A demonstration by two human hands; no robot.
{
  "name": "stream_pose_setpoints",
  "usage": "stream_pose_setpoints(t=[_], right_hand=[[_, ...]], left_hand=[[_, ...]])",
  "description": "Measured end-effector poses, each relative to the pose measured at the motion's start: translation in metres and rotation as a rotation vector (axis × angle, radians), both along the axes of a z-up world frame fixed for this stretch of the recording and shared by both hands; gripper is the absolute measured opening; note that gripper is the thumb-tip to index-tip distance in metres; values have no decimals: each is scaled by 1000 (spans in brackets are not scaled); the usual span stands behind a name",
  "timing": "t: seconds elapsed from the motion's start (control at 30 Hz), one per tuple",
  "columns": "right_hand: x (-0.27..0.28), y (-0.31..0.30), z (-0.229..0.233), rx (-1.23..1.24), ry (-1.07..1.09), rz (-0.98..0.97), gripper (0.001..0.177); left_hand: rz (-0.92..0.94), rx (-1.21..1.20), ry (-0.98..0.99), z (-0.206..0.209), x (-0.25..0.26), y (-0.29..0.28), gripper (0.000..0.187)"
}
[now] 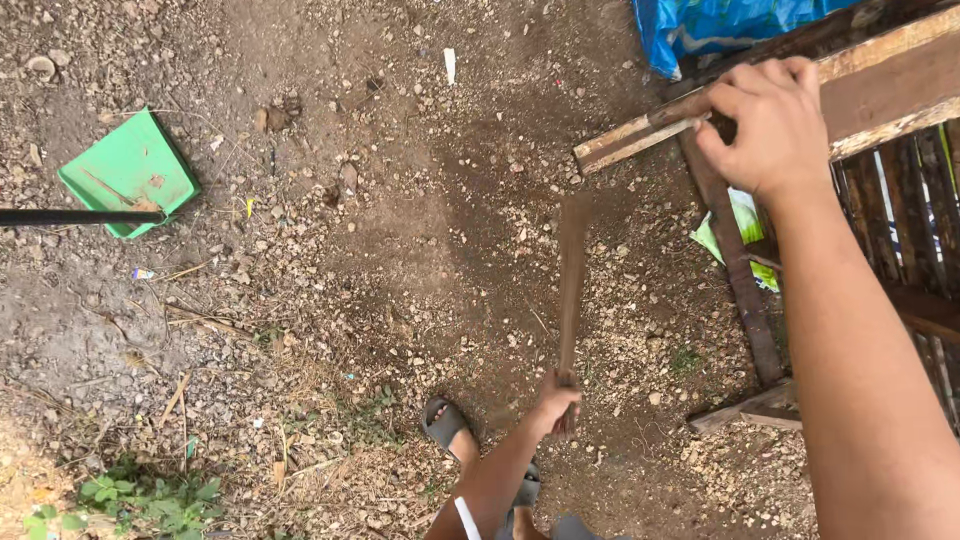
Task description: The person lifts and moves a bamboo panel to the side and then sweeps dirt and debris on the ground into a dustpan using a handheld broom.
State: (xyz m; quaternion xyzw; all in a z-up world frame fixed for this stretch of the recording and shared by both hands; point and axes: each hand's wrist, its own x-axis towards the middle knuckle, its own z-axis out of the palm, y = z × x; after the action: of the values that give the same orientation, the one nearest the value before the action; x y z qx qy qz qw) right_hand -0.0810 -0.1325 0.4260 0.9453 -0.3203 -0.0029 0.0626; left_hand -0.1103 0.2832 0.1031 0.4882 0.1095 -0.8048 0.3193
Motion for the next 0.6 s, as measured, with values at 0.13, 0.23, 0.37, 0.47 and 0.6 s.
stream_pose_setpoints(t=[0.13, 0.23, 0.37, 0.47, 0.6], right_hand=[[-7, -4, -5, -59, 4, 24, 16], [-7, -4, -5, -44, -17, 31, 15], [-3, -3, -2, -6, -53, 35, 10], [1, 2, 0, -27, -56, 35, 8], [6, 5, 2, -5, -73, 17, 8]], left_hand=[[-353, -142, -91, 6, 2, 21, 44], [-321, -27, -179, -25, 42, -8, 52], [324, -27, -457, -67, 101, -51, 62], [351, 28, -609, -44, 105, -66, 74], [472, -5, -700, -13, 49, -77, 74]])
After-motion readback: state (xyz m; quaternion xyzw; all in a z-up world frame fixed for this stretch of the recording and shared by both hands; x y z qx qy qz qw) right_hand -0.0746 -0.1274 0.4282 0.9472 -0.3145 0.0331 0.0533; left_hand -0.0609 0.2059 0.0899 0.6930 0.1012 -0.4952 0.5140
